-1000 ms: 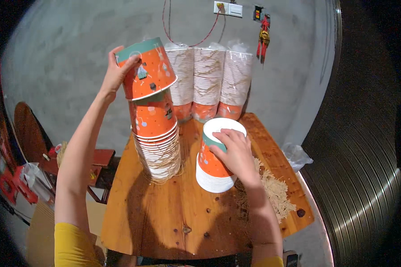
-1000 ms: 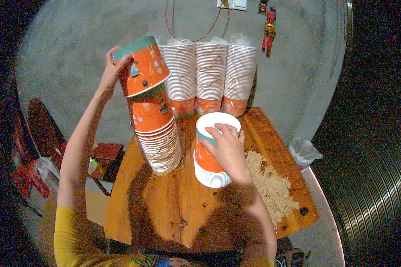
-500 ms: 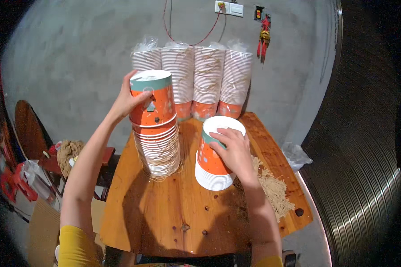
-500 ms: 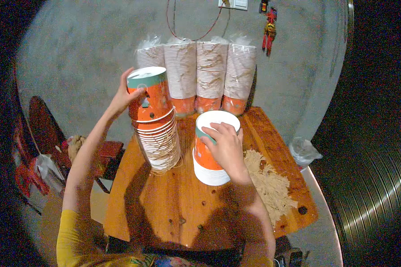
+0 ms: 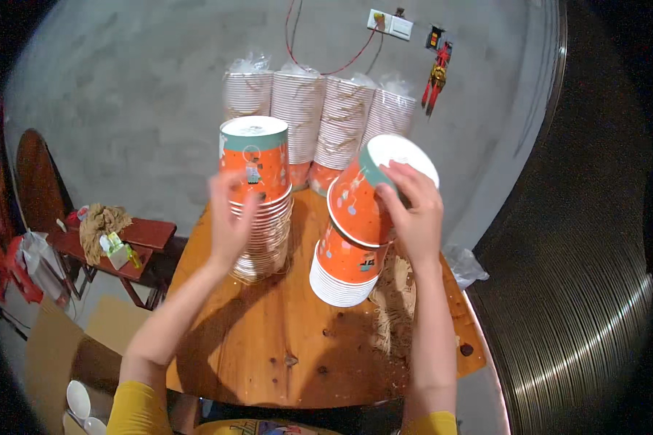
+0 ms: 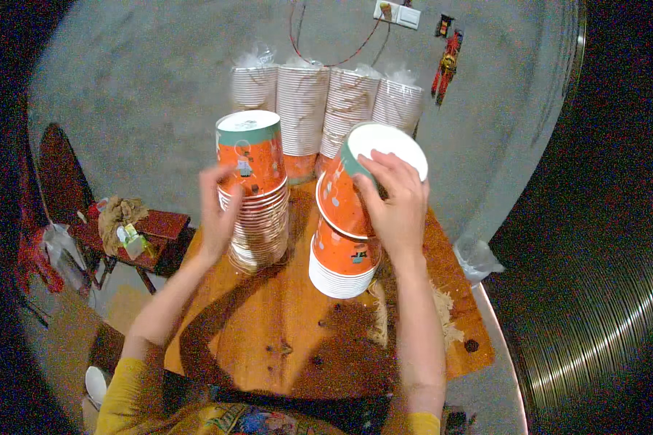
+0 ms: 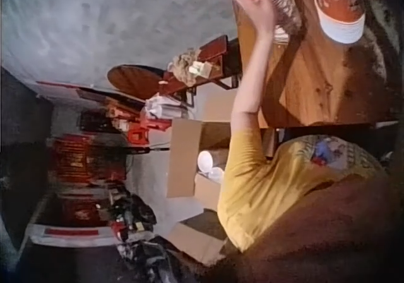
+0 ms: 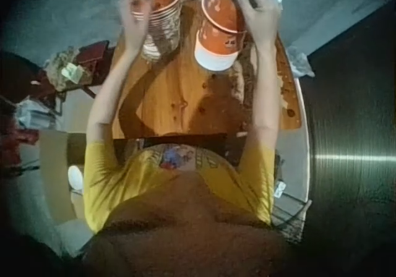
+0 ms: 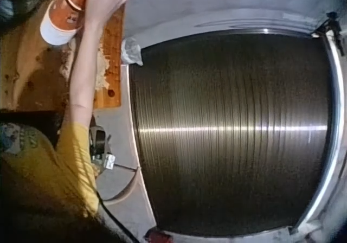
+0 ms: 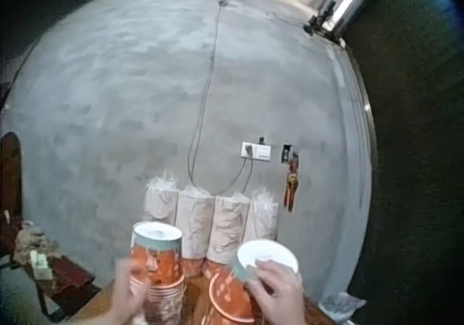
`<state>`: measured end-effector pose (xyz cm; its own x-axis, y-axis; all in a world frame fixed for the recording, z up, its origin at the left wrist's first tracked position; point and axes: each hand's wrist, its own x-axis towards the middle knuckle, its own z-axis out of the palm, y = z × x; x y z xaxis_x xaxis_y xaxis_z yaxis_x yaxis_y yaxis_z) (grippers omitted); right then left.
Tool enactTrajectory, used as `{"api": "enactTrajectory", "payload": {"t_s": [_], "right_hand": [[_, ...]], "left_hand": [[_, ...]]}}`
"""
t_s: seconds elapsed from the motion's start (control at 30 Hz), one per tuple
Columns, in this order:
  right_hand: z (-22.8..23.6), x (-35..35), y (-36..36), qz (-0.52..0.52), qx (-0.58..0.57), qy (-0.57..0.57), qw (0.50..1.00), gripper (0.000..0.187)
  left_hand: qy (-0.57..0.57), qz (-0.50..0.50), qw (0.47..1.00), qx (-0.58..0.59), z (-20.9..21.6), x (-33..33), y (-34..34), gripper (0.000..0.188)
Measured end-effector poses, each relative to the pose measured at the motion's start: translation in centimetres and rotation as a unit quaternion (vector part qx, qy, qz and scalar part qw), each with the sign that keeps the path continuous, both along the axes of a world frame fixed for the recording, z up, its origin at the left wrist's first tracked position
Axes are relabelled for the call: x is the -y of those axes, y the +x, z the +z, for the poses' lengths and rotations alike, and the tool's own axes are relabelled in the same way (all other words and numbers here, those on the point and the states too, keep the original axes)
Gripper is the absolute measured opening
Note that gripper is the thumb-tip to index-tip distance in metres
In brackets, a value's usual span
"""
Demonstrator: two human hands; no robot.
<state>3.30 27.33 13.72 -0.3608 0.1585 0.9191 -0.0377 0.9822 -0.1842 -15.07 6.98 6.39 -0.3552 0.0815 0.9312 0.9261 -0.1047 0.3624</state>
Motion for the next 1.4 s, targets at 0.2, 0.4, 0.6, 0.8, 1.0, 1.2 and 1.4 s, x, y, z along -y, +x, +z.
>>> {"api": "enactTrajectory", "payload": {"t_s": [0.2, 0.4, 0.6, 0.8, 1.0, 1.2, 1.4], "right_hand": [[-1.4, 3.5, 5.8, 0.13, -0.112, -0.118, 0.978, 0.029], [-10.6, 7.1, 11.2, 0.131, -0.123, -0.215, 0.96, 0.031], [-22.2, 8.7, 11.4, 0.174, -0.142, -0.303, 0.926, 0.033], [-23.1, 13.5, 11.4, 0.225, -0.076, -0.564, 0.791, 0.028], [-26.3, 13.1, 10.9, 0.173, 0.031, -0.525, 0.833, 0.038], [-30.5, 12.5, 9.5, 0.131, 0.162, -0.503, 0.839, 0.025], [-27.6, 15.3, 7.2, 0.245, 0.234, -0.492, 0.802, 0.034]], "left_hand": [[-0.103, -0.423, 0.846, 0.306, -1.1, -0.4, 8.5, 0.032], [-0.021, -0.547, 0.722, 0.422, -1.5, 2.3, 15.1, 0.038], [-0.043, -0.575, 0.652, 0.493, -5.5, 5.5, 16.3, 0.05], [-0.059, -0.528, 0.677, 0.51, -7.0, 7.8, 16.6, 0.057], [-0.058, -0.501, 0.711, 0.49, -8.3, 8.5, 15.6, 0.04], [-0.116, -0.343, 0.764, 0.534, -7.8, 7.7, 15.4, 0.012], [-0.242, -0.293, 0.743, 0.552, -4.9, 7.7, 14.8, 0.014]]}}
